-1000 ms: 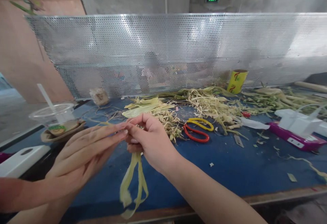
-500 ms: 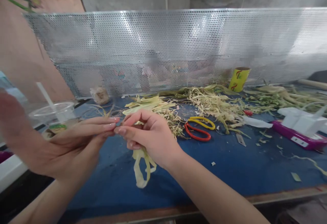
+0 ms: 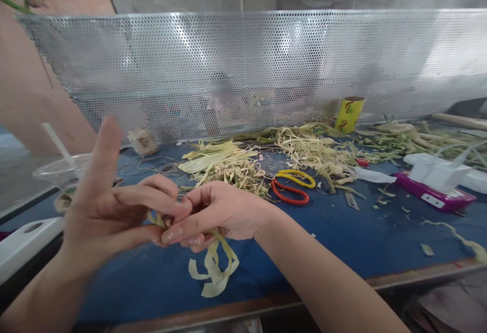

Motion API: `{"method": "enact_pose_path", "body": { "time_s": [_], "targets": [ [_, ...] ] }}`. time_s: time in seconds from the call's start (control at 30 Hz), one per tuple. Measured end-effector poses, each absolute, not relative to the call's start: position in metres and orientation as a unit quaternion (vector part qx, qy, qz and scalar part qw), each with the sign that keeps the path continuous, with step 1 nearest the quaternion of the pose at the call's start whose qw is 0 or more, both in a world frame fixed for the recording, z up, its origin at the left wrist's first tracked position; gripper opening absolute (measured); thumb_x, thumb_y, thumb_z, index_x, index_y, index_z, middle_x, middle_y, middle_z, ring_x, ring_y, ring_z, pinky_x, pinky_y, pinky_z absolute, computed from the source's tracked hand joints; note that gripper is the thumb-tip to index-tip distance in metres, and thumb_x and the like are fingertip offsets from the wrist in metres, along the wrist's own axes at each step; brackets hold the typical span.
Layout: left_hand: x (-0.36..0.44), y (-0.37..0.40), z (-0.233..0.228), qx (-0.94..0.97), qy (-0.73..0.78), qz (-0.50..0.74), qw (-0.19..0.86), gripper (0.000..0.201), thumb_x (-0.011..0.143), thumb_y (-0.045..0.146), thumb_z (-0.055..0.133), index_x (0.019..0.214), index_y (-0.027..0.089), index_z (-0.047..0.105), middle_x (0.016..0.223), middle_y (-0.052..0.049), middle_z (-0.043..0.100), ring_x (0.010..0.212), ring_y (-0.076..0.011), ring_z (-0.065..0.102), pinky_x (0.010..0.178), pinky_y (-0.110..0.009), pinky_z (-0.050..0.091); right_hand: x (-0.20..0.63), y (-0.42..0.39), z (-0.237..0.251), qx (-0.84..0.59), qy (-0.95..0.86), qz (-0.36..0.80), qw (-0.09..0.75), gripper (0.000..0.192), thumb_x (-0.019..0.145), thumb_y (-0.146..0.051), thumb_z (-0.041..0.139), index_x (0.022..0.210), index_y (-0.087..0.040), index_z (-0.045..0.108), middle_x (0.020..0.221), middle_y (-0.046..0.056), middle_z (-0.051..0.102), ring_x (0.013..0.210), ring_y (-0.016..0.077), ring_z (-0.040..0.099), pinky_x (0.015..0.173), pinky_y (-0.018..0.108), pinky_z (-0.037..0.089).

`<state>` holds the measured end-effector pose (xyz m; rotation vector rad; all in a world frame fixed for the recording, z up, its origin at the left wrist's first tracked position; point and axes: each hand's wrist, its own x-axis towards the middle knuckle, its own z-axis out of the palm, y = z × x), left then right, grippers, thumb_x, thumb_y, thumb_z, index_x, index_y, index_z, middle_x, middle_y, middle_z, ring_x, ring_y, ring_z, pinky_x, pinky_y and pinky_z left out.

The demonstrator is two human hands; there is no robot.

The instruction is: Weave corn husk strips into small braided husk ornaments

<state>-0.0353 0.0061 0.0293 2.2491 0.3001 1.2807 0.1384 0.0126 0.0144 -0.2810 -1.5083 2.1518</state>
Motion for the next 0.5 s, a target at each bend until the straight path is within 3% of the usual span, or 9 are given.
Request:
{"method": "enact_pose_path", "body": {
  "time_s": [0.2, 0.3, 0.43, 0.5],
  "targets": [
    [-0.0356, 0.0061, 0.0311, 0.814, 0.134, 0.497, 0.269, 0.104, 0.058, -0.001, 0.073, 0.139, 0.038, 0.021, 0.058, 0.005, 0.069, 0.064, -0.0202, 0.062, 0.059, -0.034, 0.056, 0.1432, 0.0157, 0.0171, -0.145, -0.585, 0.748, 0.278, 0.013, 0.067, -0.011, 0.067, 0.060, -0.012, 0.056, 0.048, -0.005, 0.054, 0.040, 0.0021, 0.045, 0.039, 0.014, 0.035],
    [-0.0350, 0.0096, 0.0286, 0.789, 0.169, 0.529, 0.262, 0.107, 0.057, 0.002, 0.075, 0.140, 0.035, 0.017, 0.053, 0.005, 0.066, 0.064, -0.0200, 0.062, 0.057, -0.032, 0.055, 0.1467, 0.0161, 0.0204, -0.171, -0.609, 0.703, 0.324, 0.011, 0.068, -0.013, 0.069, 0.066, -0.013, 0.058, 0.048, -0.006, 0.053, 0.041, 0.0027, 0.045, 0.039, 0.014, 0.036],
    [-0.0350, 0.0124, 0.0266, 0.768, 0.222, 0.556, 0.227, 0.107, 0.059, 0.006, 0.076, 0.142, 0.029, 0.012, 0.055, 0.005, 0.067, 0.073, -0.0201, 0.063, 0.068, -0.034, 0.056, 0.1470, 0.0139, 0.0246, -0.223, -0.649, 0.613, 0.391, 0.016, 0.066, -0.020, 0.072, 0.072, -0.014, 0.058, 0.049, -0.006, 0.054, 0.042, 0.0038, 0.048, 0.039, 0.015, 0.039],
    [-0.0343, 0.0121, 0.0271, 0.746, 0.232, 0.595, 0.187, 0.103, 0.056, 0.006, 0.077, 0.140, 0.028, 0.023, 0.055, 0.005, 0.068, 0.075, -0.0209, 0.064, 0.072, -0.037, 0.056, 0.1442, 0.0128, 0.0238, -0.247, -0.651, 0.577, 0.428, 0.019, 0.065, -0.021, 0.073, 0.073, -0.015, 0.058, 0.049, -0.005, 0.056, 0.042, 0.0049, 0.050, 0.039, 0.015, 0.041]
  ]
}}
